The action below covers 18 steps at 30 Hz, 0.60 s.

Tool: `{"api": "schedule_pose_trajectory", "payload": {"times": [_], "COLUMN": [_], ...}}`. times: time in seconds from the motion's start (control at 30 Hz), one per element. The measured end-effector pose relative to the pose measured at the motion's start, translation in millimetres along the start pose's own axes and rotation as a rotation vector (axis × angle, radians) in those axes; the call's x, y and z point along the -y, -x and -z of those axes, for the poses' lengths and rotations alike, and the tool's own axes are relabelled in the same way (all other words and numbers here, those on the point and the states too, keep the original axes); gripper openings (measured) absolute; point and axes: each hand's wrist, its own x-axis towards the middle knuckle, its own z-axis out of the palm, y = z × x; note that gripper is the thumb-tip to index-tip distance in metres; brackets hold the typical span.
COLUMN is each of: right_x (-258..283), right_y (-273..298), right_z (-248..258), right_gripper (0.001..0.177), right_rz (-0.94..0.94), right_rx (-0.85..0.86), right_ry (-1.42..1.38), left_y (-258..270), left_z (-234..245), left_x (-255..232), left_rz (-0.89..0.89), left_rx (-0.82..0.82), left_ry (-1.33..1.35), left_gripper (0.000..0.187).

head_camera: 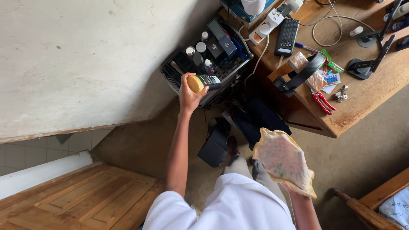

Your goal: The person wipes several small bottles and a spray bottle with a cloth on a cluttered wooden desk. They pick up each bottle from a nearby rack, wipe it, and place it back on the desk.

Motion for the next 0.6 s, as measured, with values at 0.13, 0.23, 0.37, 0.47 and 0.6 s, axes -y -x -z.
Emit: {"api": "schedule_pose_trajectory", "payload": {"times": [0.13, 0.23, 0.37, 0.47, 0.6], "right_x": [-10.7, -11.5, 6.8, 3.6, -7.1], "right_y": [-43.6, -74.0, -99.3, -87.2, -62.3], "right_z": [-12.1, -24.6, -42.7, -43.8, 11.6], "right_gripper": [0.051, 0.052, 0.053, 0.054, 0.056], "right_rz": [-0.061, -0.098, -0.110, -0.109, 0.352], "right_rx": [0.120, 0.207, 0.326, 0.404, -0.202], "right_ry": [-0.026, -0.031, 0.001, 0.005, 1.034], "left_y": [25.9, 56.3, 103.3, 142.4, 190.9], "left_z": [30.6, 39.5, 30.1, 0.8, -38.2], "left_x": [-72.1, -118.5, -174.9, -199.9, -213.1], "left_rz": [-0.049, -0.150, -0.184, -0.282, -0.451], "left_rx": [0.138, 0.241, 0.478, 0.571, 0.550], "left_ry": [0.168, 0.226, 0.170, 0.216, 0.181], "left_gripper": [0.067, 0.066, 0.065, 0.065, 0.067]}}
